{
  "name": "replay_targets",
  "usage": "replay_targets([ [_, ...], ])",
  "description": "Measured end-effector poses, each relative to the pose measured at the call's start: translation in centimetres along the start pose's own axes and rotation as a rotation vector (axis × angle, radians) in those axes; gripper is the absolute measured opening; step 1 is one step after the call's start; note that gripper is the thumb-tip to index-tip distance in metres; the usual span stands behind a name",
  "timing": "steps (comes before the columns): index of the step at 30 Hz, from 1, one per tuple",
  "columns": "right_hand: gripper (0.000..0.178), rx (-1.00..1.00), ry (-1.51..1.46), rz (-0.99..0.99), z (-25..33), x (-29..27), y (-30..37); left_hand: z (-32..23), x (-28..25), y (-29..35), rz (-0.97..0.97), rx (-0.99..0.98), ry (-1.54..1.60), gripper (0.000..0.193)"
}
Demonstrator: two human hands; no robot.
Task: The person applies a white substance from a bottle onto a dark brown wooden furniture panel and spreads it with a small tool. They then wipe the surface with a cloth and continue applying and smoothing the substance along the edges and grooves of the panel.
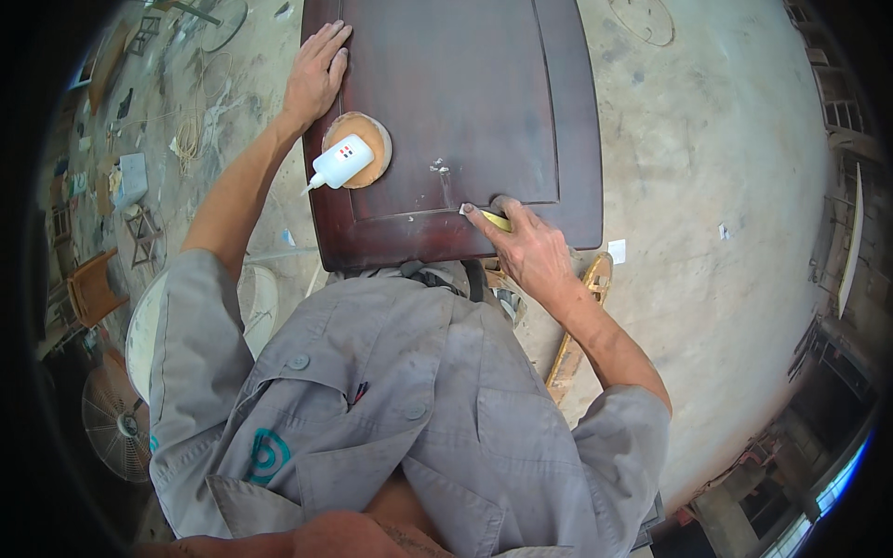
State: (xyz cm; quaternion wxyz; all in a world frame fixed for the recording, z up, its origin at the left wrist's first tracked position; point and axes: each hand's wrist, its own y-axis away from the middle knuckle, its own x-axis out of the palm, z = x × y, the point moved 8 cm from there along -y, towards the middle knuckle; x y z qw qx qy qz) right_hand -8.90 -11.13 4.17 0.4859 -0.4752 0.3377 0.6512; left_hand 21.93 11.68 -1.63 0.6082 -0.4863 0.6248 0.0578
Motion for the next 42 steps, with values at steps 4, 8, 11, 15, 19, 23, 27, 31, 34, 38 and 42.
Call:
replay_targets([
  [4,0.068,-0.101,0.003,0.028,0.0,0.0,-1.1,0.0,-0.1,0.0,-0.004,0.011,0.002,0.038],
  [8,0.068,-0.14,-0.02,0.045,-0.5,0.0,-1.4,0.2,-0.1,-0.1,0.0,0.009,-0.008,0.038],
  [11,0.067,-0.135,-0.051,0.067,-0.1,0.4,-1.6,0.1,-0.1,-0.1,0.011,-0.005,-0.007,0.038],
  [15,0.065,-0.125,-0.065,0.077,0.2,0.9,-2.0,0.1,0.0,-0.2,0.028,-0.004,-0.005,0.038],
  [19,0.066,-0.108,-0.064,0.054,-0.5,0.3,-1.7,0.2,-0.1,-0.2,0.02,-0.015,-0.003,0.038],
  [23,0.068,-0.122,-0.043,0.063,0.1,0.5,-2.0,0.1,-0.1,-0.2,0.019,-0.009,-0.007,0.038],
  [27,0.065,-0.093,-0.059,0.051,-0.7,0.2,-1.5,0.1,-0.1,-0.3,0.007,0.0,-0.003,0.037],
  [31,0.064,-0.12,-0.061,0.04,0.5,0.4,-2.3,0.1,-0.2,-0.3,0.004,-0.009,0.009,0.037],
  [34,0.064,-0.113,-0.043,0.05,0.2,0.2,-1.9,0.0,-0.3,-0.3,0.003,-0.006,0.013,0.037],
  [38,0.07,-0.098,-0.08,0.035,0.5,0.7,-1.8,0.0,-0.1,-0.3,0.002,0.002,0.008,0.037],
  [42,0.071,-0.065,-0.076,0.058,0.2,0.6,-1.6,0.0,-0.3,-0.3,0.004,-0.005,0.01,0.037],
])
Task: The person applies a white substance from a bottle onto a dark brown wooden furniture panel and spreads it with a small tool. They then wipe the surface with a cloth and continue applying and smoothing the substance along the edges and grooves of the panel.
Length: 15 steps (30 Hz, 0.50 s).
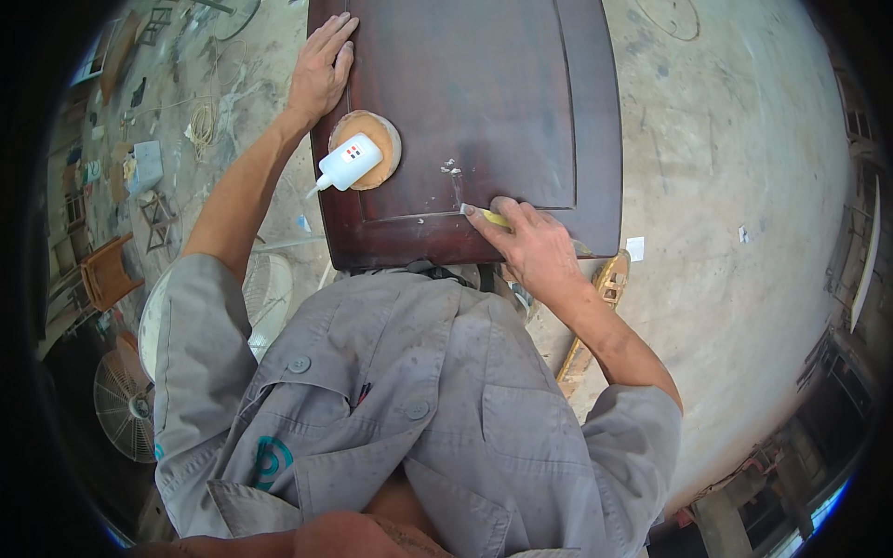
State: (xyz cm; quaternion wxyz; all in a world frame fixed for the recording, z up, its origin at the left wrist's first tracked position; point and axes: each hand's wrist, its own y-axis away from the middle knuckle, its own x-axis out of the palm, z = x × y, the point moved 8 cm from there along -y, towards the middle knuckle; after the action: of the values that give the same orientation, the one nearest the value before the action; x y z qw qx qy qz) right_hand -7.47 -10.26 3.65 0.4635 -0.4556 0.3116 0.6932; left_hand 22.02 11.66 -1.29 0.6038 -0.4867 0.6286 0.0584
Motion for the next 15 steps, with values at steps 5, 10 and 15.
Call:
replay_targets([
  [5,0.071,-0.016,0.005,-0.028,0.7,0.3,-0.2,0.2,0.3,0.0,-0.003,0.008,0.004,0.037],
  [10,0.072,-0.012,0.013,-0.024,0.5,-0.2,0.1,0.1,0.0,0.0,-0.002,0.004,0.002,0.037],
  [15,0.071,0.011,-0.006,-0.04,0.9,0.5,-0.4,0.4,0.3,0.1,0.015,-0.006,-0.005,0.038],
])
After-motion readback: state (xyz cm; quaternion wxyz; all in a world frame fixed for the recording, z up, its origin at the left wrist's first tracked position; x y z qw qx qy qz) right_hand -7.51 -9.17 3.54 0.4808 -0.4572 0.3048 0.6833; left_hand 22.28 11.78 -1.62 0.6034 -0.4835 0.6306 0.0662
